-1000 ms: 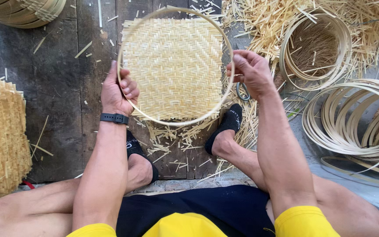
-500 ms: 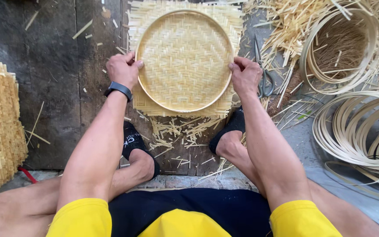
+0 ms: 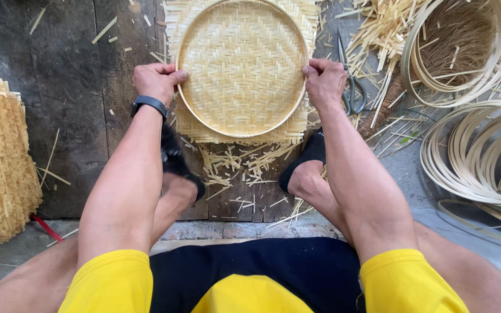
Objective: The person places a woven bamboo mat on a wooden base, fits a bamboo ring around it, and trims the excess mat with shears. They repeat this process multiple times, stacking the finished circular trays.
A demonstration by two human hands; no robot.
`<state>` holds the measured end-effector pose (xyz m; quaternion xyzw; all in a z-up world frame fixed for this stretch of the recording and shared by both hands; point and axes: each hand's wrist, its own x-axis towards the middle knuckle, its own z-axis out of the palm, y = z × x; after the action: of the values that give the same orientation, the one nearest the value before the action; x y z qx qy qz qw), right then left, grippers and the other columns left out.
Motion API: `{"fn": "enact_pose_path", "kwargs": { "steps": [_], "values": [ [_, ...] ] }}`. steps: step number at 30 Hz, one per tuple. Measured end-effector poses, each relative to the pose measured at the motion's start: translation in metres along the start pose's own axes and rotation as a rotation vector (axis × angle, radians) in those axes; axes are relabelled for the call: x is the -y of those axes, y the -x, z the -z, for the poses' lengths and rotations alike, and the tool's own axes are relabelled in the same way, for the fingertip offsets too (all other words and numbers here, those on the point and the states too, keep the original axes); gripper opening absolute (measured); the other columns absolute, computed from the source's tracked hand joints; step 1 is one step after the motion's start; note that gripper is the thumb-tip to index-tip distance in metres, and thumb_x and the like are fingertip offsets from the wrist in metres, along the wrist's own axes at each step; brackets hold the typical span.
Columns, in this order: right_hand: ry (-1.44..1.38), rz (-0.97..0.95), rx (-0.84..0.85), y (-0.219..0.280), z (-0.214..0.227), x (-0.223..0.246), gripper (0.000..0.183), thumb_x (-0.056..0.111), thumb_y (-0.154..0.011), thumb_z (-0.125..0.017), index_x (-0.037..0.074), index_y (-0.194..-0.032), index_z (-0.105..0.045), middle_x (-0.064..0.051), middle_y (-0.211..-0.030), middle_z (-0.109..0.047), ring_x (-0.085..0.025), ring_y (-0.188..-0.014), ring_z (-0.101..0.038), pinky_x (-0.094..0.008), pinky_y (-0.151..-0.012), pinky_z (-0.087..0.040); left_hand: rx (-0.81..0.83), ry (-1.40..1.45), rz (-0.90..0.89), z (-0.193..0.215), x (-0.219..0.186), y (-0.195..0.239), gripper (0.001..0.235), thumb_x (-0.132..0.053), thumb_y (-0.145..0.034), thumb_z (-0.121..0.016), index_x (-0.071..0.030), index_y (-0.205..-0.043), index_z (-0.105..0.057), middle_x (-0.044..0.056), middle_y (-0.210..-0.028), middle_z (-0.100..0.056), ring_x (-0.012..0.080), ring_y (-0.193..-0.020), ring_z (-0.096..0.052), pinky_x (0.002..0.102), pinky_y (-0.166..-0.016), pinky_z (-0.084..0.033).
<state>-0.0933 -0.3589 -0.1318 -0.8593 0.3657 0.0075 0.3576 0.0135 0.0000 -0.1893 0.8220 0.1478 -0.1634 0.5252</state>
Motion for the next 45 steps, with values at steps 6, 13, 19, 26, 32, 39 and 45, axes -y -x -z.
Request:
{"fn": "enact_pose_path", "kwargs": {
  "steps": [6, 13, 19, 26, 32, 39, 45],
  "values": [
    [0.009, 0.037, 0.011, -0.009, -0.002, -0.005, 0.017, 0.012, -0.087, -0.079, 0.011, -0.104, -0.081, -0.008, -0.090, -0.080, -0.014, -0.075, -0.075, -0.029, -0.075, -0.062, 0.137, 0.170, 0.157, 0.003, 0.005, -0.013, 0.028, -0.006, -0.078, -0.089, 0.001, -0.103, -0.078, 0.009, -0.087, -0.078, 0.0127, -0.071, -0.072, 0.026, -0.062, -0.061],
    [0.012, -0.042, 0.025, -0.010, -0.001, 0.004, 0.017, 0.012, -0.085, -0.080, 0.010, -0.102, -0.082, -0.007, -0.087, -0.079, -0.012, -0.072, -0.072, -0.029, -0.074, -0.060, 0.198, 0.278, 0.235, 0.004, 0.018, -0.026, 0.029, -0.005, -0.079, -0.087, 0.001, -0.105, -0.077, 0.007, -0.091, -0.078, 0.0129, -0.075, -0.073, 0.026, -0.065, -0.061],
    [-0.075, -0.003, 0.039, -0.014, -0.002, -0.008, 0.016, 0.010, -0.083, -0.081, 0.006, -0.099, -0.081, -0.007, -0.081, -0.079, -0.012, -0.071, -0.071, -0.028, -0.070, -0.058, 0.189, 0.207, 0.159, 0.007, 0.007, -0.017, 0.029, -0.006, -0.077, -0.090, 0.001, -0.102, -0.078, 0.007, -0.088, -0.078, 0.0125, -0.071, -0.073, 0.025, -0.062, -0.062],
    [0.299, 0.397, 0.126, 0.031, 0.011, 0.050, 0.062, 0.023, -0.083, -0.083, 0.004, -0.137, -0.058, -0.018, -0.127, -0.061, -0.030, -0.119, -0.057, -0.040, -0.107, -0.046, 0.088, -0.593, -0.283, -0.005, -0.073, -0.033, 0.040, -0.030, -0.083, -0.086, -0.006, -0.113, -0.075, 0.021, -0.121, -0.069, 0.0301, -0.113, -0.063, 0.044, -0.099, -0.050],
    [0.563, 1.005, 0.314, 0.101, -0.077, 0.056, 0.119, 0.062, -0.067, -0.079, 0.003, -0.156, -0.027, -0.027, -0.160, -0.026, -0.044, -0.151, -0.019, -0.064, -0.122, -0.013, 0.333, -0.483, -0.930, -0.093, -0.120, -0.087, 0.042, -0.049, -0.111, -0.055, -0.020, -0.136, -0.071, 0.010, -0.147, -0.057, 0.0351, -0.137, -0.050, 0.045, -0.110, -0.041],
    [0.555, 0.994, 0.306, 0.104, -0.094, 0.028, 0.109, 0.047, -0.070, -0.081, 0.008, -0.160, -0.034, -0.023, -0.163, -0.028, -0.040, -0.155, -0.019, -0.063, -0.126, -0.012, 0.432, -0.495, -0.337, -0.104, -0.130, -0.088, 0.034, -0.058, -0.101, -0.055, -0.038, -0.122, -0.072, -0.003, -0.128, -0.072, 0.0222, -0.116, -0.069, 0.039, -0.094, -0.055],
    [0.517, 1.078, -0.013, 0.007, -0.055, 0.080, 0.075, 0.059, -0.098, -0.073, 0.009, -0.148, -0.048, -0.022, -0.143, -0.040, -0.037, -0.129, -0.037, -0.055, -0.104, -0.033, 0.195, -0.494, -0.937, -0.108, -0.128, -0.092, 0.034, -0.053, -0.107, -0.055, -0.031, -0.106, -0.080, 0.011, -0.130, -0.069, 0.0353, -0.110, -0.066, 0.046, -0.085, -0.055]
  ]
}}
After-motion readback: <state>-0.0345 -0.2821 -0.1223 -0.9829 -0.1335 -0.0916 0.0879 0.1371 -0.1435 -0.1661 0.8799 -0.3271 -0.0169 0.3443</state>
